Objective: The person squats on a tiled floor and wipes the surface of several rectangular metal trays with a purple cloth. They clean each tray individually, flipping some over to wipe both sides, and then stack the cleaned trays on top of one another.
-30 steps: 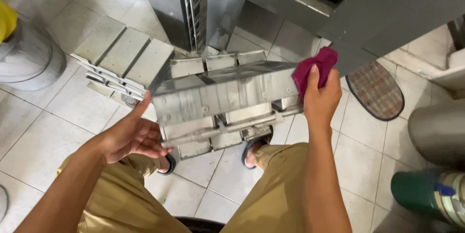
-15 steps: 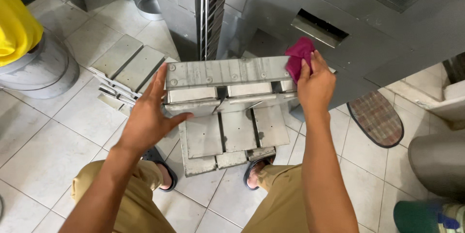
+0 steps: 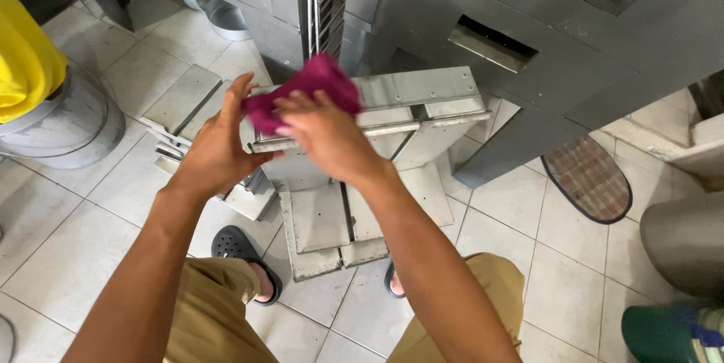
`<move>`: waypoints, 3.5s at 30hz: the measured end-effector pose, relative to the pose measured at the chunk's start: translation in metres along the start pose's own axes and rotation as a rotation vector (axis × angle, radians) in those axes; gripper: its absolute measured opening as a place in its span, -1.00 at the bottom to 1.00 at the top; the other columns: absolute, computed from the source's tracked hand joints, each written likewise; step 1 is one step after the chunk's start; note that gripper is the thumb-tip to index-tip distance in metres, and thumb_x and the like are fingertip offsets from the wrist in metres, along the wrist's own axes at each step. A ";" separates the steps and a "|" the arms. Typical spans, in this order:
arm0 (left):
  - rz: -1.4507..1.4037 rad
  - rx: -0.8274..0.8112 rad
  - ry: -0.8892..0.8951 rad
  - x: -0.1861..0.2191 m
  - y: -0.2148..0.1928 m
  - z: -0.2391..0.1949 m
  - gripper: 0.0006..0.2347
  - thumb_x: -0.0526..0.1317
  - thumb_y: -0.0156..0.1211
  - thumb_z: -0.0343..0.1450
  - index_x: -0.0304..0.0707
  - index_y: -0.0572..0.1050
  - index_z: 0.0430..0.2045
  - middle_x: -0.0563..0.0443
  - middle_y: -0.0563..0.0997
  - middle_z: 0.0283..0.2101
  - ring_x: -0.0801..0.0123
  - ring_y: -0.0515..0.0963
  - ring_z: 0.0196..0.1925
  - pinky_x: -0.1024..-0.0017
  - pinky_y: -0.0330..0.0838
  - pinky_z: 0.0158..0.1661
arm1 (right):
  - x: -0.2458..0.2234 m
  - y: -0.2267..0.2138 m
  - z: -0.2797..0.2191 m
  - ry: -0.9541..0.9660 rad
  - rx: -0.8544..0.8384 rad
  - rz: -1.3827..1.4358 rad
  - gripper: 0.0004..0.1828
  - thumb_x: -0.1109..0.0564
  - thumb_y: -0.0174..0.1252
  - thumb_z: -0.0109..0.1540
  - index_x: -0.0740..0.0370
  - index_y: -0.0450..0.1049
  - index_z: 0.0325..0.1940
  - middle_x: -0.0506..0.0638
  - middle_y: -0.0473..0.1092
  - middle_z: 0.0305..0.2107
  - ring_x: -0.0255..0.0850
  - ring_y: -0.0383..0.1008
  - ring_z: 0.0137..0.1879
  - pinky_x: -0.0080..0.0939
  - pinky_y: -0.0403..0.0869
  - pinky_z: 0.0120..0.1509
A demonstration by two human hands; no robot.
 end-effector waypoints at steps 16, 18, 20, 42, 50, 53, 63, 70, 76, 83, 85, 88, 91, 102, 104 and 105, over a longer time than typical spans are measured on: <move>-0.125 -0.034 0.058 0.014 0.021 -0.005 -0.11 -0.26 0.56 0.10 -0.21 0.08 0.33 -0.25 0.42 0.30 -0.17 0.37 0.38 -0.22 0.23 0.31 | 0.020 -0.033 -0.039 0.423 0.008 -0.285 -0.43 -0.40 -0.13 0.37 0.03 0.58 -0.22 0.17 0.58 -0.31 0.22 0.58 -0.09 0.20 0.51 0.01; -0.061 -0.042 -0.006 0.004 0.025 -0.003 -0.09 -0.28 0.55 0.10 -0.19 0.09 0.36 -0.33 0.41 0.29 -0.25 0.35 0.36 -0.25 0.18 0.34 | -0.012 0.003 -0.022 0.118 -0.059 -0.298 -0.51 -0.18 -0.16 0.42 0.12 0.54 0.14 0.14 0.43 0.20 0.16 0.38 0.37 0.38 0.24 0.44; -0.099 -0.027 0.036 -0.007 0.024 -0.005 -0.06 -0.26 0.58 0.04 -0.16 0.10 0.35 -0.21 0.36 0.30 -0.17 0.36 0.36 -0.15 0.25 0.32 | -0.010 0.013 -0.027 0.071 -0.113 -0.233 -0.58 -0.03 -0.13 0.41 0.11 0.47 0.24 0.12 0.40 0.24 0.15 0.35 0.39 0.36 0.21 0.48; -0.186 0.004 0.072 -0.036 0.026 -0.026 -0.04 -0.35 0.53 -0.03 -0.15 0.16 0.37 -0.10 0.25 0.35 -0.03 0.29 0.40 -0.02 0.25 0.34 | -0.041 -0.022 -0.044 -0.119 -0.148 -0.054 -0.63 0.47 -0.04 0.26 0.37 0.47 0.11 0.33 0.43 0.16 0.16 0.34 0.38 0.28 0.14 0.56; -0.271 0.019 0.119 -0.010 0.020 -0.025 -0.08 -0.39 0.56 -0.08 -0.26 0.24 0.28 -0.10 0.29 0.26 -0.01 0.38 0.32 0.16 0.42 0.25 | 0.064 -0.107 -0.088 0.306 -0.010 -0.296 -0.75 0.12 -0.03 0.40 0.11 0.42 0.14 0.13 0.40 0.25 0.13 0.41 0.30 0.12 0.31 0.46; -0.233 0.040 0.158 -0.009 0.021 -0.023 -0.08 -0.39 0.57 -0.09 -0.27 0.28 0.26 -0.12 0.33 0.22 -0.02 0.41 0.28 0.18 0.43 0.20 | 0.019 -0.059 -0.071 0.213 -0.075 -0.241 -0.72 0.19 -0.07 0.39 0.12 0.42 0.16 0.16 0.38 0.26 0.11 0.38 0.35 0.15 0.25 0.50; -0.297 0.034 0.114 -0.011 0.018 -0.029 -0.10 -0.41 0.57 -0.04 -0.29 0.26 0.28 -0.20 0.31 0.24 -0.15 0.36 0.35 -0.06 0.36 0.27 | -0.024 -0.086 -0.077 0.050 -0.238 0.051 -0.70 0.31 -0.10 0.36 0.31 0.54 0.02 0.24 0.49 0.09 0.16 0.35 0.38 0.20 0.19 0.55; -0.266 0.033 0.110 -0.012 0.022 -0.027 -0.11 -0.39 0.58 -0.05 -0.29 0.27 0.26 -0.15 0.29 0.26 -0.09 0.38 0.33 0.00 0.39 0.25 | 0.084 -0.132 -0.124 0.345 -0.081 -0.313 -0.76 0.16 -0.03 0.40 0.07 0.50 0.08 -0.08 0.47 0.18 -0.12 0.36 0.39 0.04 0.17 0.58; -0.235 0.048 0.138 -0.019 0.024 -0.024 -0.06 -0.40 0.61 -0.12 -0.28 0.28 0.25 -0.14 0.31 0.25 -0.07 0.40 0.31 0.06 0.44 0.21 | 0.019 -0.052 -0.082 0.053 -0.061 -0.189 -0.73 0.22 -0.04 0.38 0.21 0.50 0.10 0.21 0.44 0.18 0.08 0.35 0.39 0.12 0.20 0.56; -0.228 -0.012 0.100 -0.020 0.017 -0.025 -0.08 -0.38 0.55 -0.01 -0.20 0.17 0.31 -0.12 0.24 0.22 0.19 0.34 0.28 0.18 0.40 0.20 | 0.106 -0.152 -0.112 0.362 -0.039 -0.310 -0.51 0.35 -0.23 0.27 0.25 0.35 0.26 0.28 0.37 0.22 0.16 0.39 0.33 0.10 0.33 0.42; -0.243 -0.023 0.096 -0.013 0.021 -0.023 -0.10 -0.39 0.52 0.00 -0.16 0.18 0.30 -0.06 0.25 0.20 0.24 0.37 0.25 0.19 0.37 0.21 | 0.124 -0.164 -0.118 0.453 0.041 -0.377 -0.61 0.10 -0.26 0.47 0.19 0.34 0.30 0.28 0.42 0.18 0.17 0.46 0.27 0.13 0.41 0.33; -0.212 -0.035 0.090 -0.001 0.026 -0.020 -0.14 -0.37 0.52 0.03 -0.19 0.18 0.28 -0.09 0.24 0.24 0.20 0.42 0.19 0.22 0.41 0.22 | 0.102 -0.142 -0.108 0.616 0.010 -0.421 -0.67 0.39 -0.19 0.34 0.31 0.34 0.16 0.42 0.32 0.23 0.25 0.54 0.10 0.13 0.55 0.23; -0.213 -0.015 0.061 0.000 0.023 -0.018 -0.13 -0.38 0.54 0.00 -0.18 0.20 0.27 -0.09 0.25 0.22 0.24 0.43 0.15 0.24 0.43 0.19 | 0.037 -0.111 -0.076 0.298 -0.039 -0.235 -0.69 0.50 -0.20 0.29 0.29 0.36 -0.03 0.27 0.35 0.24 0.22 0.31 0.41 0.18 0.24 0.58; -0.216 -0.022 -0.019 -0.020 0.017 -0.024 -0.05 -0.42 0.54 -0.02 -0.22 0.16 0.34 -0.14 0.19 0.25 0.12 0.25 0.37 0.09 0.39 0.20 | 0.103 -0.146 -0.124 0.552 0.025 -0.406 -0.55 0.42 -0.26 0.38 0.35 0.22 0.36 0.49 0.17 0.32 0.29 0.22 0.45 0.15 0.28 0.52; -0.236 -0.019 -0.029 -0.024 0.016 -0.023 -0.07 -0.47 0.50 -0.02 -0.22 0.16 0.33 -0.12 0.19 0.24 0.16 0.26 0.40 0.10 0.38 0.21 | 0.074 -0.138 -0.120 0.391 0.009 -0.288 -0.71 0.39 -0.18 0.38 0.34 0.33 0.16 0.39 0.26 0.29 0.25 0.23 0.46 0.18 0.21 0.57; -0.254 -0.021 -0.041 -0.026 0.014 -0.024 -0.08 -0.53 0.47 -0.02 -0.22 0.16 0.32 -0.11 0.19 0.24 0.19 0.27 0.43 0.12 0.37 0.22 | 0.053 -0.131 -0.119 0.234 -0.006 -0.168 -0.81 0.37 -0.11 0.38 0.33 0.43 -0.05 0.29 0.34 0.25 0.21 0.25 0.47 0.20 0.15 0.63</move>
Point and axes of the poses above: each hand's wrist, its own z-axis towards the middle knuckle, its own y-axis out of the palm, x = y × z, the point moved 7 cm from there along z, towards the middle knuckle
